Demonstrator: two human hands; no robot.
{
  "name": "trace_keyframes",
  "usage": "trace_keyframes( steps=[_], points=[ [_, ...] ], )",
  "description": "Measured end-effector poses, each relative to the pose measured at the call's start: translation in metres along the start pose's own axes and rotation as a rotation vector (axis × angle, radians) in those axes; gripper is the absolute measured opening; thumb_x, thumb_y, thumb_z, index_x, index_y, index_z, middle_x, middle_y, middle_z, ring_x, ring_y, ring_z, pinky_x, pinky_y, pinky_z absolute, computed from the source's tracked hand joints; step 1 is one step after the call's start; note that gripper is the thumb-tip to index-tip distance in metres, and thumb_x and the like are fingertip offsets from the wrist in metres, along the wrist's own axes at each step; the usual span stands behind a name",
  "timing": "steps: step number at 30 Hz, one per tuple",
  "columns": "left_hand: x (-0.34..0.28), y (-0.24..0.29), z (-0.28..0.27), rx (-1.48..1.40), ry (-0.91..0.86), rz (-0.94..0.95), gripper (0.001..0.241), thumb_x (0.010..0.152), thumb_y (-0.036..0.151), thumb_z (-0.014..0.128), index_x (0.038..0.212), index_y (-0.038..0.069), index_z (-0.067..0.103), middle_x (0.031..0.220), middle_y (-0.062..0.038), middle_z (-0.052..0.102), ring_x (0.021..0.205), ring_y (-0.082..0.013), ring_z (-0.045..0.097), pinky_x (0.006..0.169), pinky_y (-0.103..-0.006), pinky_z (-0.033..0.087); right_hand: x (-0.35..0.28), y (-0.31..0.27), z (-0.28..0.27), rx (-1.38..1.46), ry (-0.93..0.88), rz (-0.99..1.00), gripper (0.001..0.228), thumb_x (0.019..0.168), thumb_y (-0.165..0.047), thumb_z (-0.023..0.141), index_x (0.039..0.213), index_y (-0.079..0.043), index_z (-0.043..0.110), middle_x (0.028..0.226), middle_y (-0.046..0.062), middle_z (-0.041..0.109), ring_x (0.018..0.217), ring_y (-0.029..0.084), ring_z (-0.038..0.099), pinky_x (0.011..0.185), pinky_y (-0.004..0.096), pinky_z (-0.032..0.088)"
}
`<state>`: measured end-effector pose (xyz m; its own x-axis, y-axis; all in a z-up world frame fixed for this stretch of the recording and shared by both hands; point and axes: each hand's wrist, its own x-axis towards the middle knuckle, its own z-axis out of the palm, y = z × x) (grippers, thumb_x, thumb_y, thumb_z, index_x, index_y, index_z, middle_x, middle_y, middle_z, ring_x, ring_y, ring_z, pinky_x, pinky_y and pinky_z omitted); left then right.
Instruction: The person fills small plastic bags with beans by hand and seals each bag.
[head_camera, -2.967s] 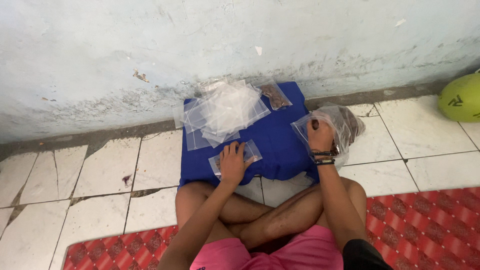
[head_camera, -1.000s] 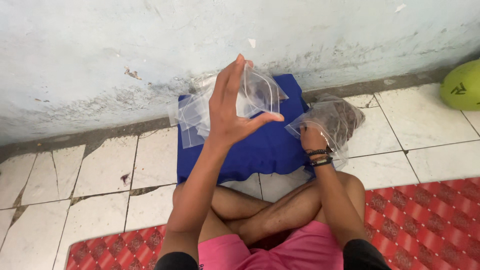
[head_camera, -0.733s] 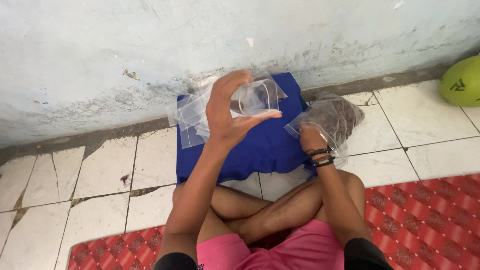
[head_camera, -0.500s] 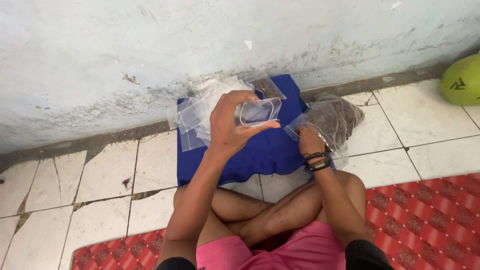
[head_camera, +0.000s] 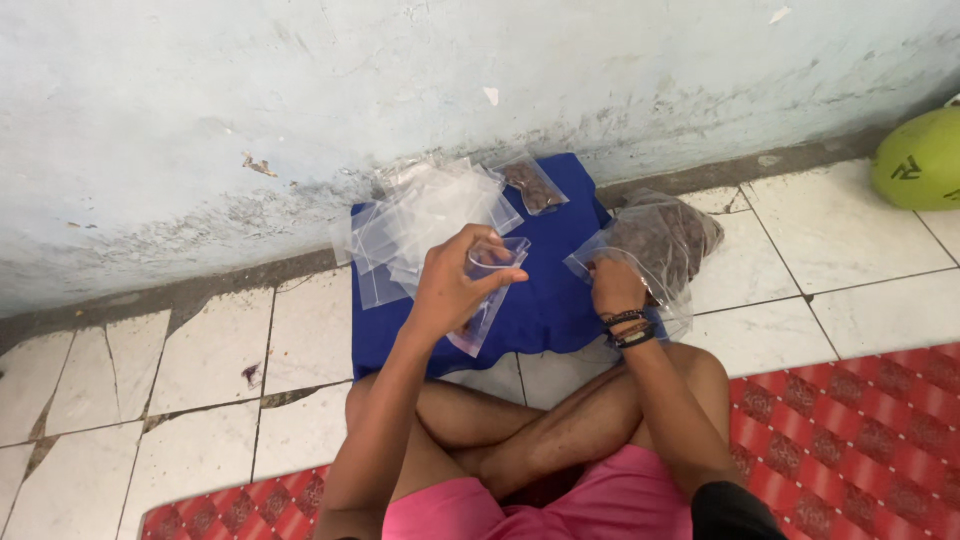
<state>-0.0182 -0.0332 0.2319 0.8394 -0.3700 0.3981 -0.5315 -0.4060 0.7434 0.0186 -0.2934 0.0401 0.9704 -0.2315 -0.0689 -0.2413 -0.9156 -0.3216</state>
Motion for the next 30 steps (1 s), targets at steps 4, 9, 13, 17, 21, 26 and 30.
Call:
trace_keyframes(
  steps=[4,9,13,17,21,26,30],
  points=[
    [-0.010,-0.008,0.009,-0.067,-0.006,-0.037,0.042,0.082,0.021,0.090,0.109,0.010,0.060,0.091,-0.012,0.080,0.090,-0.0300,0.077,0.082,-0.0422,0.058,0.005,0.005,0.008,-0.027,0.039,-0.003,0.026,0.100,-0.026,0.066,0.109,-0.005,0.080,0.096,0.021,0.078,0.100,0.040,0.076,0.083,0.051,0.063],
    [-0.021,-0.024,0.018,-0.116,-0.111,-0.014,0.052,0.090,0.029,0.085,0.121,0.008,0.049,0.099,-0.016,0.076,0.074,-0.0298,0.071,0.069,-0.0414,0.057,-0.003,-0.006,-0.005,0.027,0.044,0.011,0.031,0.098,-0.032,0.065,0.106,-0.006,0.079,0.094,0.021,0.078,0.098,0.041,0.076,0.081,0.054,0.062],
    [-0.017,-0.029,0.025,-0.153,-0.173,-0.008,0.054,0.093,0.030,0.082,0.124,0.005,0.046,0.101,-0.018,0.074,0.071,-0.0318,0.070,0.065,-0.0407,0.055,-0.001,-0.010,-0.011,0.135,0.068,0.030,0.031,0.097,-0.028,0.064,0.105,-0.002,0.078,0.096,0.025,0.078,0.101,0.044,0.075,0.084,0.056,0.061],
    [-0.024,-0.033,0.038,-0.176,-0.209,-0.010,0.056,0.093,0.027,0.081,0.126,0.001,0.044,0.103,-0.021,0.073,0.070,-0.0344,0.070,0.062,-0.0431,0.054,0.006,-0.004,0.008,0.093,0.090,0.014,0.033,0.090,-0.030,0.065,0.105,-0.002,0.075,0.095,0.024,0.076,0.101,0.044,0.074,0.085,0.058,0.059],
    [-0.030,-0.038,0.044,-0.199,-0.245,-0.056,0.057,0.094,0.027,0.081,0.127,-0.001,0.043,0.105,-0.023,0.072,0.075,-0.0364,0.071,0.063,-0.0427,0.055,0.007,0.000,0.012,0.113,0.116,-0.026,0.032,0.093,-0.029,0.063,0.099,0.000,0.077,0.092,0.023,0.076,0.098,0.042,0.075,0.081,0.056,0.060],
    [-0.034,-0.033,0.040,-0.169,-0.225,-0.057,0.060,0.089,0.027,0.085,0.126,-0.002,0.048,0.103,-0.024,0.072,0.080,-0.0374,0.072,0.066,-0.0443,0.055,0.002,-0.003,0.003,0.057,0.131,-0.023,0.028,0.094,-0.025,0.063,0.098,-0.001,0.076,0.089,0.020,0.076,0.094,0.040,0.076,0.079,0.055,0.061],
    [-0.040,-0.037,0.032,-0.065,-0.166,-0.045,0.064,0.072,0.030,0.096,0.120,0.004,0.062,0.102,-0.017,0.075,0.093,-0.0416,0.073,0.081,-0.0497,0.055,-0.006,0.004,0.015,-0.013,0.161,0.028,0.021,0.094,-0.019,0.061,0.098,-0.007,0.078,0.088,0.017,0.077,0.089,0.038,0.077,0.074,0.051,0.061]
  ],
)
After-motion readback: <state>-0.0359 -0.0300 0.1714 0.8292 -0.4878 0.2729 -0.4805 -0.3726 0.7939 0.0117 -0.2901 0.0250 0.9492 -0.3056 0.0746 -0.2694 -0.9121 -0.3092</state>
